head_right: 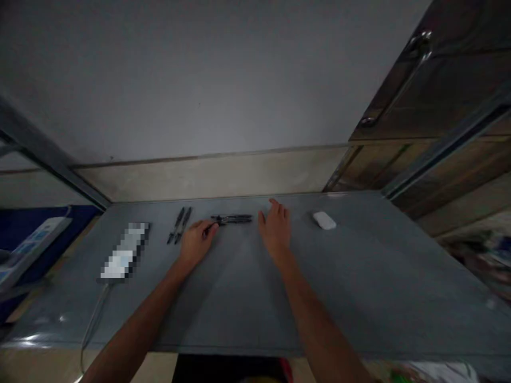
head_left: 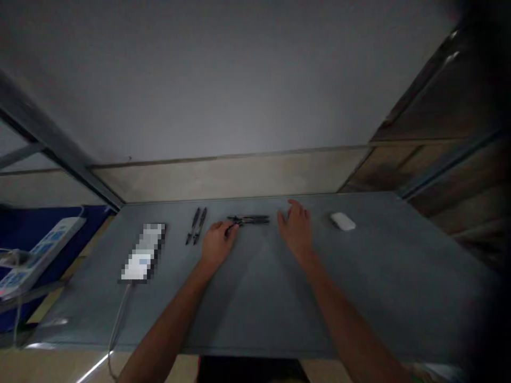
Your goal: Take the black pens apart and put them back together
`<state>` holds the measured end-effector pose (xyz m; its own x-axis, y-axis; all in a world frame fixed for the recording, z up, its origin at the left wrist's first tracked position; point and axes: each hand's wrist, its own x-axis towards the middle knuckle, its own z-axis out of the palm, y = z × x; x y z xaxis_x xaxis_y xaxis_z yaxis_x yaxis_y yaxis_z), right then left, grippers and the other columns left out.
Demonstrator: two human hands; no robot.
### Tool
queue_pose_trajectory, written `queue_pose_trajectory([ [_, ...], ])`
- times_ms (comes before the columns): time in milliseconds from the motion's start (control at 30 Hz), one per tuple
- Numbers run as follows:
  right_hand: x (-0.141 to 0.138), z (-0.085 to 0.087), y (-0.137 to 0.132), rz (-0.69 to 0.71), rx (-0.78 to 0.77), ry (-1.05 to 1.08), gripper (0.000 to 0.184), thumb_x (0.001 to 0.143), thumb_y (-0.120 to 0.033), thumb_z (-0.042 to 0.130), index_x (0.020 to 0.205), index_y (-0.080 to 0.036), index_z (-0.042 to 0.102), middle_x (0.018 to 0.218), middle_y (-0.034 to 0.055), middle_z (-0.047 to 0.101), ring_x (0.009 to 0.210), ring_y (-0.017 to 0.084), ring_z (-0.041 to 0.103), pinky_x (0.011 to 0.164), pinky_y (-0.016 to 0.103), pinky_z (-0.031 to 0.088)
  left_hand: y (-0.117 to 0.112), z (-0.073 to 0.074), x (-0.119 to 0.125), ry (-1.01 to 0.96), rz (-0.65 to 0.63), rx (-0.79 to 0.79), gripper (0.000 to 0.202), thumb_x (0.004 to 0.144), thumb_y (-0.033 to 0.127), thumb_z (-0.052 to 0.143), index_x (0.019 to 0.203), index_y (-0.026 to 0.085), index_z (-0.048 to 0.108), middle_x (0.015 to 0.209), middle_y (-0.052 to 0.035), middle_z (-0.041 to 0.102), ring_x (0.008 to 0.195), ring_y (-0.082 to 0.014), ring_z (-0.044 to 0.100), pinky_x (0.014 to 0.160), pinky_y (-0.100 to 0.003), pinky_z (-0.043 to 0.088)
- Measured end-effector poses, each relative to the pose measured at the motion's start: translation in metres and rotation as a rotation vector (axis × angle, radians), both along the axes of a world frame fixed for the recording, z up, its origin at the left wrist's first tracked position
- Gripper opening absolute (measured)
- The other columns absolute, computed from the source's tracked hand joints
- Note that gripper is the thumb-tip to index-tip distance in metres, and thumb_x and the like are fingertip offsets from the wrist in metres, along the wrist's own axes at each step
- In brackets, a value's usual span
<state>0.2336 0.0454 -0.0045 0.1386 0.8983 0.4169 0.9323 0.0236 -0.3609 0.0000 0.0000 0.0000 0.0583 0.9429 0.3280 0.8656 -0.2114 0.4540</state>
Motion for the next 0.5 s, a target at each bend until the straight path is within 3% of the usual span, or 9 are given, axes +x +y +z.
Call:
queue_pose_trajectory([
  [167,0.016,-0.007,-0.001,-0.117,-0.167,-0.07,0.035,0.09,-0.04,0.056,0.102,-0.007,0.061,0.11,0.0284,0.06,0.109,0.041,0.053,0.083,0.046,0.041,0.0,-0.005,0.003,-0.012,0.01,0.044,0.026,0.094,0.038,0.052,0.096,0.021,0.071,0.08,-0.0045,0.068,0.084,-0.019,0.062,0.077,-0.03,0.048],
  [300,0.02,-0.003,0.005,-0.056,-0.203,0.011,0.022,0.093,-0.032,0.051,0.095,-0.013,0.061,0.089,0.02,0.067,0.09,0.034,0.063,0.074,0.04,0.042,0.002,-0.008,0.002,-0.034,-0.001,0.053,0.024,0.094,0.036,0.052,0.096,0.021,0.071,0.079,-0.0041,0.068,0.083,-0.0192,0.061,0.079,-0.032,0.048],
  [367,0.018,0.001,0.008,0.034,-0.182,0.208,0.02,0.093,-0.035,0.052,0.094,-0.017,0.06,0.078,0.0117,0.067,0.076,0.027,0.064,0.068,0.037,0.043,0.002,-0.008,0.003,-0.04,-0.009,0.047,0.025,0.094,0.037,0.052,0.096,0.021,0.071,0.079,-0.004,0.069,0.083,-0.0193,0.061,0.079,-0.032,0.048],
  [500,0.004,0.008,0.006,0.345,-0.138,0.66,0.027,0.08,-0.047,0.068,0.084,-0.021,0.063,0.067,0.0015,0.064,0.062,0.018,0.059,0.06,0.03,0.042,0.001,-0.009,0.004,-0.035,-0.019,0.042,0.025,0.094,0.038,0.052,0.097,0.022,0.071,0.082,-0.0045,0.069,0.086,-0.0203,0.061,0.08,-0.033,0.048],
])
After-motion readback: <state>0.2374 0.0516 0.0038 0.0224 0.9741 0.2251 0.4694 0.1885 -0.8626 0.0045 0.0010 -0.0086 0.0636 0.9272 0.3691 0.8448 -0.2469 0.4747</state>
